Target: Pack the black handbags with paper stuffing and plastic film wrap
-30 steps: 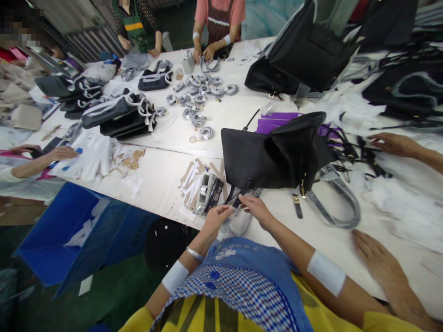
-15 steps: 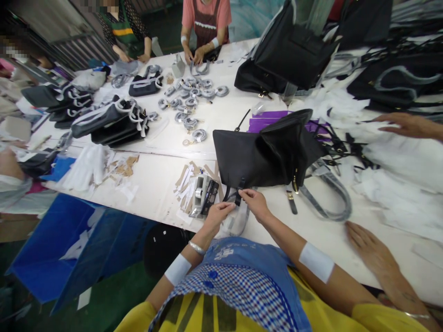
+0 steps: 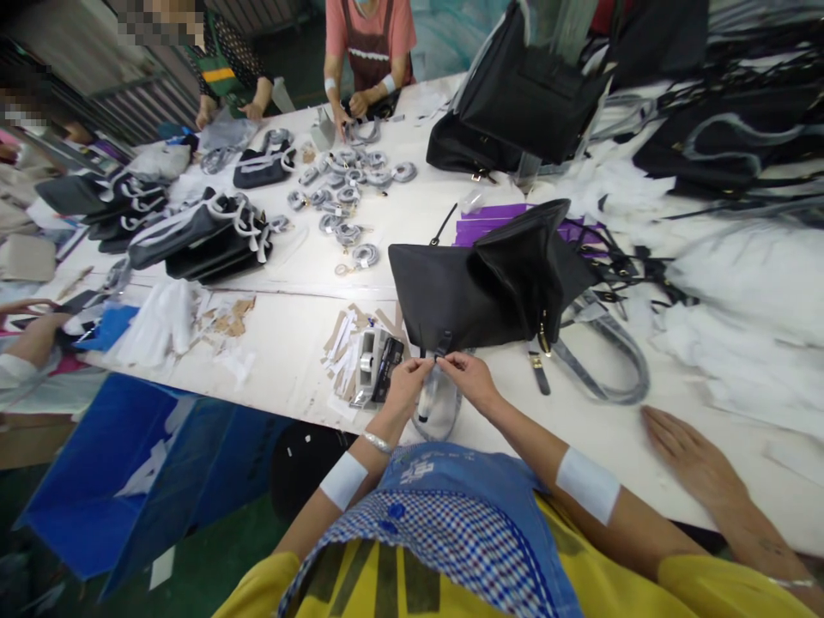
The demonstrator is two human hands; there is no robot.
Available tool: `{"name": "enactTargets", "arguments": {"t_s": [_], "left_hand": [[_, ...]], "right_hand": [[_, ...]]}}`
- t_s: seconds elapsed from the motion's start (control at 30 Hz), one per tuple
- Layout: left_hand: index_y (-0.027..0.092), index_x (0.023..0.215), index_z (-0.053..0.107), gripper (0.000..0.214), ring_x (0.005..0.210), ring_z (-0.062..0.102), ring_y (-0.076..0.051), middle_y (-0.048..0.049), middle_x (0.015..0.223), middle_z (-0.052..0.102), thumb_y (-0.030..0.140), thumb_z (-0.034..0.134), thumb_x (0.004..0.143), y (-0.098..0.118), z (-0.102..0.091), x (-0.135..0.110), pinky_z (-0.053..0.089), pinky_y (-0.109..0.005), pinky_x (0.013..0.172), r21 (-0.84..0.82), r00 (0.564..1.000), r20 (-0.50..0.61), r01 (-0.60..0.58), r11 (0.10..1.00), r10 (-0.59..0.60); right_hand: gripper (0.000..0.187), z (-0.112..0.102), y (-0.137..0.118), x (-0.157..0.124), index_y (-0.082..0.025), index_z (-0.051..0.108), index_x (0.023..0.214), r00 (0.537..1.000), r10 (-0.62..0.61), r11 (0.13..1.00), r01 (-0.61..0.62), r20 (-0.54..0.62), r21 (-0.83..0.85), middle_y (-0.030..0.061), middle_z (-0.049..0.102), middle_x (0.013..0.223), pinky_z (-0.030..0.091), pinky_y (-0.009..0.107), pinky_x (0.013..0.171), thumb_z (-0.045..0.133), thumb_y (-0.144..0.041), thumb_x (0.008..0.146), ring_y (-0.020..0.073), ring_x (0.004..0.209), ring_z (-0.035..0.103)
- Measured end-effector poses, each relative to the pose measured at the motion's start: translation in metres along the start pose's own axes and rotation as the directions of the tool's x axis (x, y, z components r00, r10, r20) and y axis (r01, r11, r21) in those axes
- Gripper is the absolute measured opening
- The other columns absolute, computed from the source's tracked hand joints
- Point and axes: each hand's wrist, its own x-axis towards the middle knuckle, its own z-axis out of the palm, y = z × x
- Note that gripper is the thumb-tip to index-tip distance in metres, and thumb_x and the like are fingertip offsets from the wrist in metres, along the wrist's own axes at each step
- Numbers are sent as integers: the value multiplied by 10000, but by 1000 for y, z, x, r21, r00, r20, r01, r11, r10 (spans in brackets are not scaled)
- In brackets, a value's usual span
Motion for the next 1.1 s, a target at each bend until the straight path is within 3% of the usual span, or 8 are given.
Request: {"name": "enactTargets", "arguments": {"t_s": [0.13, 0.27, 0.47, 0.6, 0.77, 0.83, 0.97, 1.1], "left_hand": [[139, 726, 737, 238, 851, 612, -171, -81, 921, 719, 345, 797, 623, 4, 10, 14, 444, -263, 763, -46, 1000, -19, 4, 999, -5], [124, 749, 708, 330, 658, 573, -135, -39, 705, 663, 415, 803, 624, 14, 17, 24, 443, -261, 636, -113, 997, -9, 79, 990, -81], [141, 712, 633, 387, 619, 576, -113, -2, 666, 618, 482, 804, 647, 23, 21, 31, 456, -229, 598, -202, 988, 5, 150, 968, -152], [138, 902, 670, 443, 757, 673, -177, -76, 819, 701, 565, 681, 783, 15, 10, 2, 522, -272, 679, -214, 972, 94, 229, 950, -213], [111, 931, 683, 388, 868, 715, -250, -154, 920, 739, 467, 732, 785, -2, -8, -45, 577, -355, 774, -148, 869, 279, 459, 876, -409], [121, 910, 682, 320, 880, 715, -240, -133, 908, 746, 409, 744, 786, -3, -8, -47, 576, -347, 807, -165, 885, 256, 436, 885, -389], [113, 829, 684, 259, 810, 717, -224, -115, 810, 742, 351, 767, 768, 8, 9, -16, 571, -342, 805, -162, 914, 227, 375, 913, -336], [96, 761, 682, 279, 744, 702, -209, -107, 736, 723, 345, 802, 725, 17, 29, 27, 560, -327, 763, -106, 923, 236, 335, 936, -303]], "right_hand": [[500, -2, 1, -1, -171, 712, 870, 993, 90, 991, -97, 76, 88, 44, 704, 788, 500, 312, 743, 568, -646, 811, 203, 789, 639], [548, 4, 9, -19, -188, 676, 1083, 971, 142, 972, -173, 193, 157, 77, 728, 979, 525, 360, 835, 631, -641, 777, 232, 935, 662], [547, 12, 25, -58, -139, 684, 918, 843, 308, 862, -444, 442, 244, 93, 738, 909, 513, 391, 899, 837, -554, 597, 237, 905, 684], [530, 9, 20, -75, -116, 697, 788, 756, 377, 813, -547, 535, 199, 77, 719, 730, 532, 321, 705, 789, -615, 636, 184, 689, 675], [541, 5, 12, -86, -107, 746, 817, 668, 410, 789, -601, 620, 126, 54, 720, 693, 471, 246, 591, 800, -610, 624, 126, 584, 613], [534, 7, 11, -90, -107, 757, 858, 646, 402, 791, -602, 649, 108, 58, 735, 723, 479, 251, 634, 793, -597, 648, 126, 603, 619], [505, 15, 7, -101, -104, 755, 889, 653, 313, 811, -562, 690, 164, 90, 759, 861, 488, 304, 828, 817, -545, 649, 181, 789, 680], [502, 24, 13, -111, -115, 743, 888, 682, 323, 815, -553, 656, 174, 89, 756, 868, 491, 329, 826, 797, -561, 662, 190, 780, 677]]}}
